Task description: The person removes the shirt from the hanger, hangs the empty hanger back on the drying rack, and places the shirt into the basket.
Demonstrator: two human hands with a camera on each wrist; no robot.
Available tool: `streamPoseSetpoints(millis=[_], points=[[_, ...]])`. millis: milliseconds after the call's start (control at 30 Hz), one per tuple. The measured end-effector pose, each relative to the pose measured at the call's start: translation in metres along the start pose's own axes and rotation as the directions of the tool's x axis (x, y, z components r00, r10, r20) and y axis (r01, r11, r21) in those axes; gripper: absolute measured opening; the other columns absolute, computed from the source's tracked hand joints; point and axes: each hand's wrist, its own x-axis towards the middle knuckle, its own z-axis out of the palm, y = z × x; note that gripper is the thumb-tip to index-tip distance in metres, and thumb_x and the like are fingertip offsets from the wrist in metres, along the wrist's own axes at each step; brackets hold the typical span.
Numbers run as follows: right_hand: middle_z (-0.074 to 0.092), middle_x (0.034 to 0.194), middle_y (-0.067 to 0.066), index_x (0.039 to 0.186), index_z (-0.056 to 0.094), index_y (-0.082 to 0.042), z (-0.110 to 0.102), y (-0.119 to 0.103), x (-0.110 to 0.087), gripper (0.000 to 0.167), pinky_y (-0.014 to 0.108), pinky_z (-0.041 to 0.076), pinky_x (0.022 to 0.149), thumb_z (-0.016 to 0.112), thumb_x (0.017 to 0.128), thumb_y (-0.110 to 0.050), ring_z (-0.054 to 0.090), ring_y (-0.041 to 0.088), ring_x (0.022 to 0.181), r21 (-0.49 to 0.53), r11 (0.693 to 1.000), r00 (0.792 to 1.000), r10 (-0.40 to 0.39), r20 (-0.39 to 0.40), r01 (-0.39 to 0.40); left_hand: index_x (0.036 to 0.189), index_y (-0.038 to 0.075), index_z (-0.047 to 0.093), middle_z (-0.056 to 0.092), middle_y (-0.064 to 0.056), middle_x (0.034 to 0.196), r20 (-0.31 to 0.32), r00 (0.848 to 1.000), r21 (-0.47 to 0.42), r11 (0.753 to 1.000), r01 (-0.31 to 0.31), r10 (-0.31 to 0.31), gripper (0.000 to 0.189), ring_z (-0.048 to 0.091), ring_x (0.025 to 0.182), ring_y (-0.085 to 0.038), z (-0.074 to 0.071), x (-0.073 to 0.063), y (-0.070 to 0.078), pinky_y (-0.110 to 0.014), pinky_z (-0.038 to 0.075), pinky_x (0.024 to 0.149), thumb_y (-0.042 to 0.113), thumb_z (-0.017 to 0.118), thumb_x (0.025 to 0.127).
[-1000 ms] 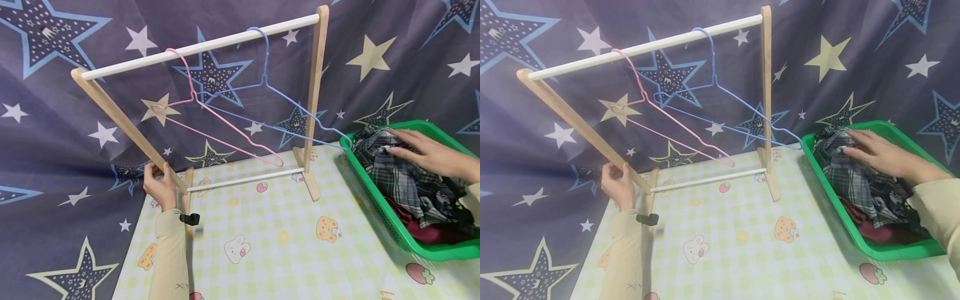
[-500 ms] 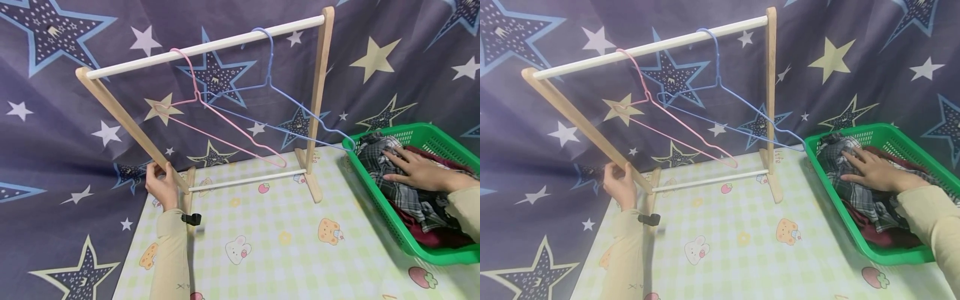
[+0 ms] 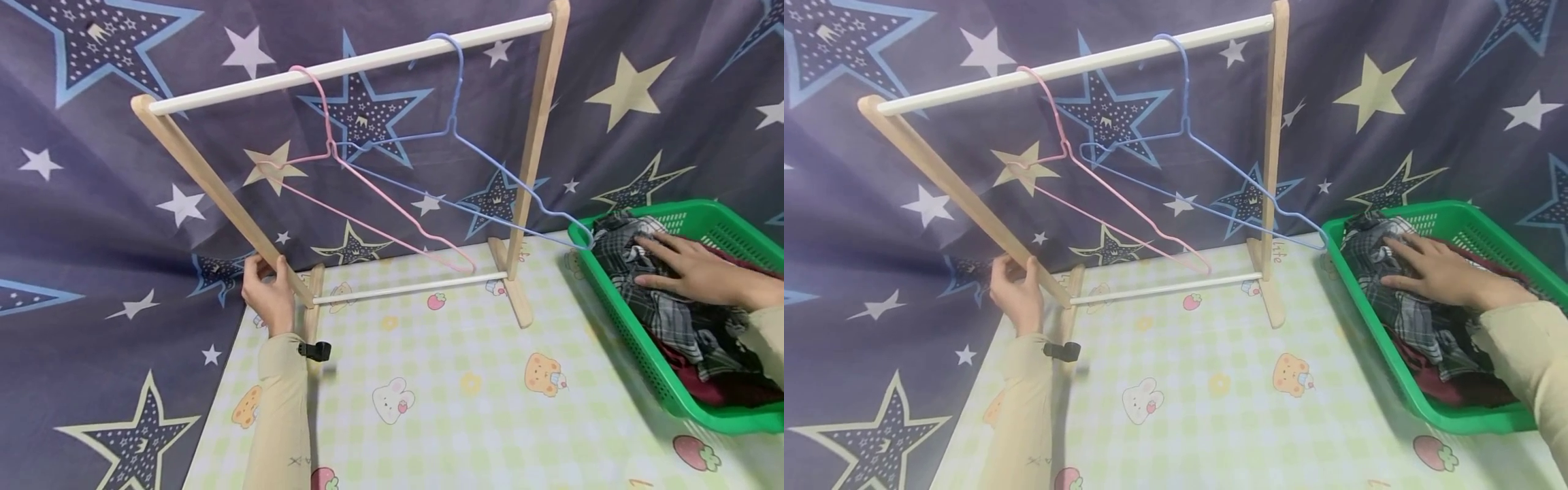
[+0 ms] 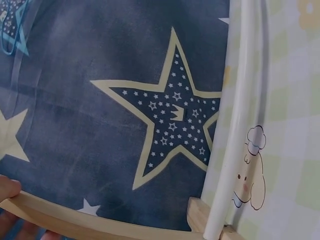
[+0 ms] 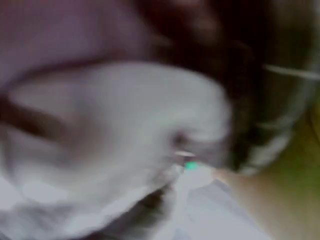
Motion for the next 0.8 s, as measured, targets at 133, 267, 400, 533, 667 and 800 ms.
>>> streamPoseSetpoints(millis=[133, 267, 400, 533, 667, 800], points=[[0.005, 0.155, 0.042, 0.156, 0.011, 0.005, -0.016, -0.014, 0.002, 0.088, 0.078, 0.014, 0.102, 0.059, 0.098, -0.042, 0.010, 0.065, 0.137, 0.020, 0.999, 0.998, -0.034, -0.046, 0.035, 0.115, 0.009, 0.068, 0.069, -0.010, 0.109, 0.039, 0.999, -0.015, 1.000, -0.004, 0.005, 0.025, 0.064, 0.100, -0.021, -0.006, -0.004, 0.005, -0.039, 0.051, 0.087, 0.019, 0.071, 0.092], [0.014, 0.157, 0.036, 0.156, 0.019, 0.001, -0.029, -0.038, 0.003, 0.080, 0.074, 0.013, 0.108, 0.061, 0.098, -0.036, 0.013, 0.058, 0.142, 0.032, 0.992, 0.987, -0.117, -0.109, 0.121, 0.130, 0.010, 0.061, 0.062, -0.011, 0.122, 0.052, 0.998, -0.004, 1.000, -0.025, 0.025, 0.040, 0.058, 0.113, -0.022, -0.015, -0.009, 0.019, -0.039, 0.046, 0.098, 0.020, 0.070, 0.093], [0.024, 0.157, 0.031, 0.155, 0.027, -0.002, -0.035, -0.066, 0.001, 0.076, 0.071, 0.015, 0.112, 0.064, 0.097, -0.033, 0.021, 0.053, 0.143, 0.061, 0.977, 0.971, -0.192, -0.142, 0.202, 0.139, 0.010, 0.052, 0.056, -0.013, 0.130, 0.081, 0.995, -0.002, 0.998, -0.060, 0.060, 0.049, 0.053, 0.120, -0.023, -0.022, -0.017, 0.037, -0.040, 0.044, 0.102, 0.020, 0.068, 0.094], [0.030, 0.154, 0.031, 0.151, 0.033, 0.002, -0.035, -0.093, -0.004, 0.072, 0.070, 0.024, 0.109, 0.066, 0.096, -0.030, 0.028, 0.053, 0.139, 0.084, 0.965, 0.962, -0.237, -0.132, 0.249, 0.139, 0.009, 0.053, 0.056, -0.018, 0.128, 0.155, 0.977, -0.024, 0.989, -0.145, 0.147, 0.048, 0.055, 0.118, -0.029, -0.029, -0.030, 0.053, -0.044, 0.043, 0.102, 0.018, 0.067, 0.094], [0.038, 0.148, 0.029, 0.148, 0.040, 0.000, -0.033, -0.120, -0.009, 0.065, 0.065, 0.037, 0.101, 0.064, 0.097, -0.032, 0.039, 0.047, 0.133, 0.049, 0.957, 0.952, -0.279, -0.128, 0.287, 0.140, 0.014, 0.055, 0.056, -0.018, 0.127, 0.282, 0.938, -0.007, 0.978, -0.208, 0.201, 0.046, 0.054, 0.118, -0.033, -0.032, -0.045, 0.069, -0.046, 0.042, 0.102, 0.021, 0.065, 0.096], [0.041, 0.149, 0.024, 0.148, 0.042, -0.003, -0.027, -0.141, -0.009, 0.063, 0.062, 0.038, 0.103, 0.062, 0.098, -0.035, 0.043, 0.043, 0.133, 0.007, 0.934, 0.927, -0.352, -0.129, 0.356, 0.141, 0.013, 0.053, 0.057, -0.015, 0.131, 0.474, 0.858, 0.044, 0.968, -0.248, 0.198, 0.048, 0.053, 0.120, -0.030, -0.032, -0.059, 0.085, -0.047, 0.041, 0.102, 0.028, 0.065, 0.097]])
